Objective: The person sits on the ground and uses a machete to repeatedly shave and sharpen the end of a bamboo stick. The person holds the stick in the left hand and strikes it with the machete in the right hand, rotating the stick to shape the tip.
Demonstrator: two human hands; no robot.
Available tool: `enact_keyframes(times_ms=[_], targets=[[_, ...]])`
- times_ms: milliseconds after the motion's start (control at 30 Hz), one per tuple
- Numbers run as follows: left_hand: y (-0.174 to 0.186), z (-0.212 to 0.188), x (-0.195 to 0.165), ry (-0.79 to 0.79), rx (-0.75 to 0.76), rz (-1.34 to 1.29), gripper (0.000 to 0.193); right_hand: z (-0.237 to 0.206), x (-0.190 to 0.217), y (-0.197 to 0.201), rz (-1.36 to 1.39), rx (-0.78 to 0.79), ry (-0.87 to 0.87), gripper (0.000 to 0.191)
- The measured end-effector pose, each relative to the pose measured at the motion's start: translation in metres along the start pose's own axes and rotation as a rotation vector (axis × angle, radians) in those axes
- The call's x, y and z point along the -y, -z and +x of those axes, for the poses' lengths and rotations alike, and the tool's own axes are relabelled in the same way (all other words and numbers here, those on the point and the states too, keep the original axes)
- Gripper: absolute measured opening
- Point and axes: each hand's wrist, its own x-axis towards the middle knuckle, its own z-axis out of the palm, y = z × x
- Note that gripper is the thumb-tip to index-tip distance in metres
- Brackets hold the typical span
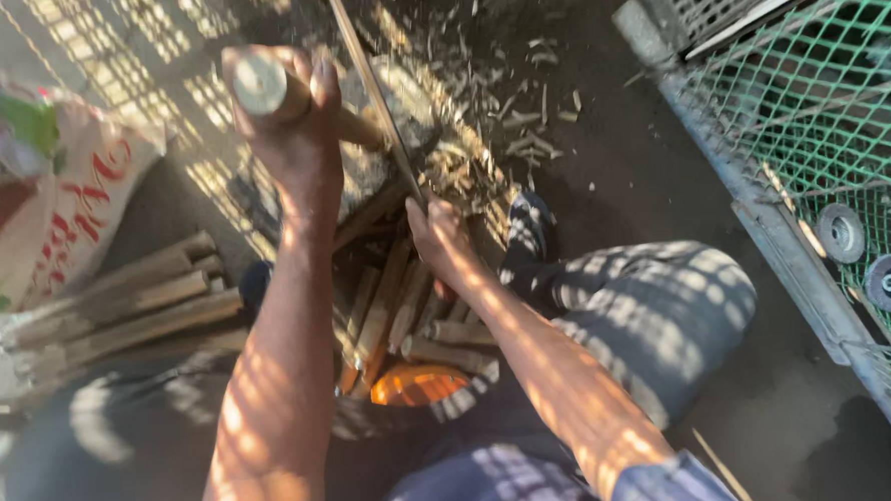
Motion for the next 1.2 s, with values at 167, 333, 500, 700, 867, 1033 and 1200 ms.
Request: enact_keyframes(times_ms=[167, 333, 500, 700, 867, 1033, 1200], targets=[[-0.003, 0.001, -0.006, 0.082, -0.031, -0.236, 0.038, 0.001, 0.006, 0.031, 0.214, 0.067, -0.033, 0.042], [-0.005, 0.000, -0.010, 0.115, 0.015, -0.415, 0.035, -0.001, 0.011, 0.020, 0.259, -0.157, 0.279, 0.036], [-0.004, 0.000, -0.012, 0.077, -0.012, -0.146, 0.034, 0.003, 0.001, -0.017, -0.109, -0.012, 0.052, 0.035], [-0.005, 0.001, -0.013, 0.218, -0.246, -0.277, 0.054, 0.021, -0.013, -0.031, 0.044, -0.070, 0.081, 0.037], [0.006, 0.008, -0.011, 0.284, -0.181, -0.366, 0.065, 0.031, -0.014, -0.026, 0.295, 0.055, 0.070, 0.036], [0.028, 0.022, -0.005, 0.323, 0.020, -0.161, 0.071, 0.033, -0.010, -0.008, 0.827, 0.293, -0.495, 0.032], [0.043, 0.026, 0.008, 0.213, 0.083, -0.208, 0.070, 0.035, -0.003, 0.001, 0.771, 0.084, -0.415, 0.042]])
